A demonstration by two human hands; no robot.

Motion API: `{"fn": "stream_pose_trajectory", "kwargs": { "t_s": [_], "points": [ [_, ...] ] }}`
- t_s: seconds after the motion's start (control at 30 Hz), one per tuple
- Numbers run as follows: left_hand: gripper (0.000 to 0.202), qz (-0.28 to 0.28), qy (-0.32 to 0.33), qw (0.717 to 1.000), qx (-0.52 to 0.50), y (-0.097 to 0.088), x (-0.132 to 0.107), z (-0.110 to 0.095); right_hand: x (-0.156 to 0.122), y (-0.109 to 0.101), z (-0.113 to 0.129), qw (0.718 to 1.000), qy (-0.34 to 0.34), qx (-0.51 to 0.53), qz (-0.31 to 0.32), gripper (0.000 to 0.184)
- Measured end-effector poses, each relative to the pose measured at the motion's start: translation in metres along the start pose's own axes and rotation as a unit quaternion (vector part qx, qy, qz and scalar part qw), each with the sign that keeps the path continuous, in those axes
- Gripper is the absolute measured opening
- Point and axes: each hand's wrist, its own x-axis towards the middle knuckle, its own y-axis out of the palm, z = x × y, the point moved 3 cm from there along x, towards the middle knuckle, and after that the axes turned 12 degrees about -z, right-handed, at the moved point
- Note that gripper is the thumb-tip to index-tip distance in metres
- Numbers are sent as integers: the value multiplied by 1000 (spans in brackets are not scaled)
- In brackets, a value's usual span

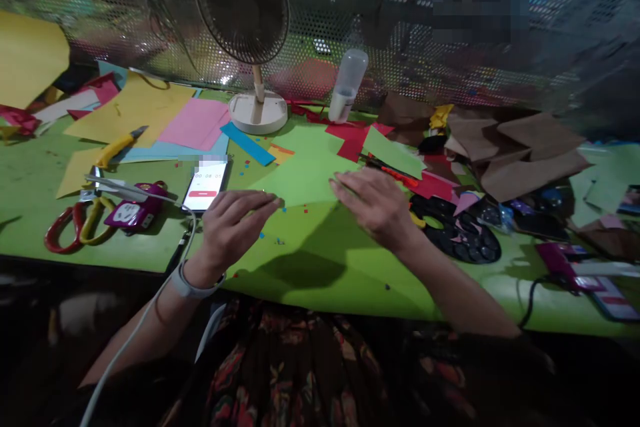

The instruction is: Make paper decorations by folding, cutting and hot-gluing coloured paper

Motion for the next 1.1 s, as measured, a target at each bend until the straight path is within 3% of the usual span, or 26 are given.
{"fn": "stream_pose_trajectory", "kwargs": {
  "t_s": [0.07, 0.17, 0.23, 0.33, 0.6, 0.83, 1.1],
  "points": [
    [33, 56, 27, 998, -1, 2, -17, -4, -28, 6, 19, 1000, 2, -2, 28, 40],
    [30, 212, 27, 977, -19, 18, -46, -5, -67, 32, 37, 991, 22, 12, 131, 37],
    [30, 285, -27, 958, -30, 26, -58, -4, -82, 45, 40, 979, 64, 24, 191, 33],
    [28, 332, -119, 935, -38, 31, -59, -4, -85, 49, 37, 964, 122, 58, 230, 29],
    [25, 337, -149, 926, -79, 49, -45, -20, -64, 44, 48, 953, 170, 97, 230, 26],
    [19, 306, -238, 903, -184, 58, -42, -12, -56, 55, 43, 925, 255, 141, 244, 16],
    [24, 316, -253, 907, -115, 61, -44, -4, -59, 62, 33, 898, 322, 146, 264, 14]
  ]
}}
